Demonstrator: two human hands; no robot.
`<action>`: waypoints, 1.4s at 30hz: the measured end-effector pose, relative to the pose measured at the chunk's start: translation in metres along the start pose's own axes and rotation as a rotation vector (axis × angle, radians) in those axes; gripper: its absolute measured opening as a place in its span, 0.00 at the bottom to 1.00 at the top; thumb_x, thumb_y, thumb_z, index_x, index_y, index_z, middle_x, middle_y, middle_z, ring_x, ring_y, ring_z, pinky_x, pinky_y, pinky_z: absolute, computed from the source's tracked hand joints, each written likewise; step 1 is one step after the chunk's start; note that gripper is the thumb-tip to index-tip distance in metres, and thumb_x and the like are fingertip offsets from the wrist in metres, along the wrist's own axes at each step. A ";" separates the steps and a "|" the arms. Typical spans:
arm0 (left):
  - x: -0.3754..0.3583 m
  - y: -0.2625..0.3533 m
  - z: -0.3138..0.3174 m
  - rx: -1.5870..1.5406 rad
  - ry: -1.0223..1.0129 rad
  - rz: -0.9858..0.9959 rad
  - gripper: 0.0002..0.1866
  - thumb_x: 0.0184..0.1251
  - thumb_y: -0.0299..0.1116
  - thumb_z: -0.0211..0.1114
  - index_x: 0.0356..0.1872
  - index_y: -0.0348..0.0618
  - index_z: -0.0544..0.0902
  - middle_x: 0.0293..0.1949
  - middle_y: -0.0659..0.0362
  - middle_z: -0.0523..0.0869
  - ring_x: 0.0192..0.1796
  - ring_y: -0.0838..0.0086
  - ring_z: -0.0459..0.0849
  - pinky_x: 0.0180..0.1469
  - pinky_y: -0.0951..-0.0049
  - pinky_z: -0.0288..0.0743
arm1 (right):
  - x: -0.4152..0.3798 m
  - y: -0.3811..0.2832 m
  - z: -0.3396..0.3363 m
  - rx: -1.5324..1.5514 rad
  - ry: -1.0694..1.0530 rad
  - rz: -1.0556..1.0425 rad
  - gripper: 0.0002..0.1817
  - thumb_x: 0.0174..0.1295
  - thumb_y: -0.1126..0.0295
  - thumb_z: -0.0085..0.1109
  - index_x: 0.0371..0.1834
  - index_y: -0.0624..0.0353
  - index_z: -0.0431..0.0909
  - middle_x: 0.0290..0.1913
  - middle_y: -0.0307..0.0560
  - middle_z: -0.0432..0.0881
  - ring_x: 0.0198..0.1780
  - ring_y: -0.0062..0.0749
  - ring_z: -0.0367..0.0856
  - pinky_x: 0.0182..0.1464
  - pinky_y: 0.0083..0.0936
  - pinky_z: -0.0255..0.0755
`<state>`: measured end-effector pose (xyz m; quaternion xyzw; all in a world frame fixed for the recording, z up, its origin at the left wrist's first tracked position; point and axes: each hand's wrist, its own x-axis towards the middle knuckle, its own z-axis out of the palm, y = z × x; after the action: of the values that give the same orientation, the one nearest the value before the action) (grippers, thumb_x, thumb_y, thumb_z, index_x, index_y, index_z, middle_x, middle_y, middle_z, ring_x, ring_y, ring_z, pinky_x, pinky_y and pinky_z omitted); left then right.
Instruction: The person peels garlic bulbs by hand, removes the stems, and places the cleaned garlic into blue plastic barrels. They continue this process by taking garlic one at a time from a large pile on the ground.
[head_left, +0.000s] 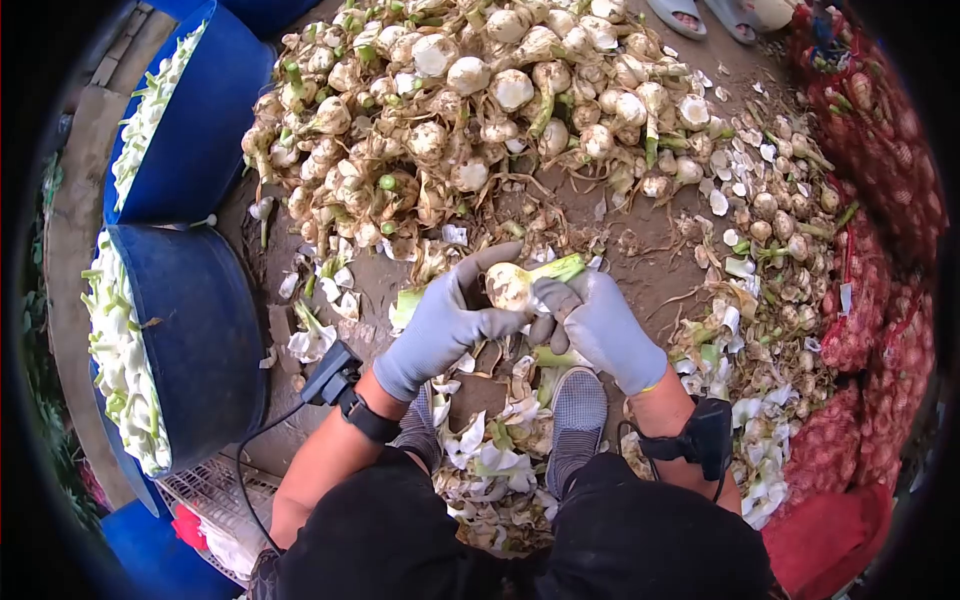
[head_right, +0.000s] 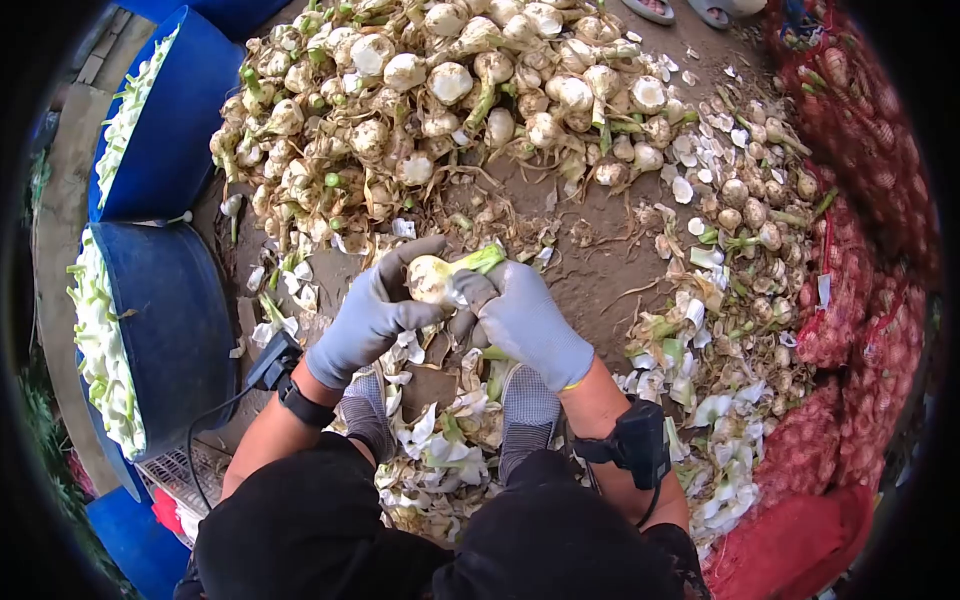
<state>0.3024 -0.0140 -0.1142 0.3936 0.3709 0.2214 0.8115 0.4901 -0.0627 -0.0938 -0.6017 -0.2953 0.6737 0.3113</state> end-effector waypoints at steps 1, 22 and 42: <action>0.000 0.002 0.000 -0.108 0.000 -0.015 0.40 0.55 0.25 0.75 0.69 0.38 0.65 0.51 0.58 0.82 0.48 0.77 0.82 0.51 0.77 0.77 | 0.000 0.001 0.001 0.001 -0.004 0.002 0.15 0.72 0.62 0.53 0.43 0.65 0.80 0.20 0.41 0.80 0.20 0.21 0.77 0.23 0.19 0.67; -0.007 0.009 -0.013 0.323 0.116 0.391 0.28 0.74 0.51 0.55 0.61 0.37 0.75 0.55 0.56 0.80 0.53 0.76 0.80 0.52 0.75 0.77 | 0.011 0.032 0.036 -0.081 0.022 -0.194 0.13 0.62 0.78 0.51 0.49 0.63 0.80 0.34 0.49 0.85 0.35 0.27 0.83 0.37 0.27 0.76; -0.022 0.004 -0.046 0.087 0.179 0.348 0.12 0.77 0.26 0.50 0.57 0.39 0.74 0.63 0.52 0.77 0.59 0.70 0.80 0.62 0.73 0.74 | 0.023 -0.013 0.054 -0.729 0.420 -0.878 0.21 0.58 0.51 0.64 0.48 0.53 0.83 0.31 0.52 0.84 0.38 0.49 0.85 0.42 0.44 0.77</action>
<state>0.2528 -0.0036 -0.1205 0.4652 0.3773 0.3762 0.7069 0.4356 -0.0376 -0.0927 -0.6114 -0.6599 0.2047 0.3858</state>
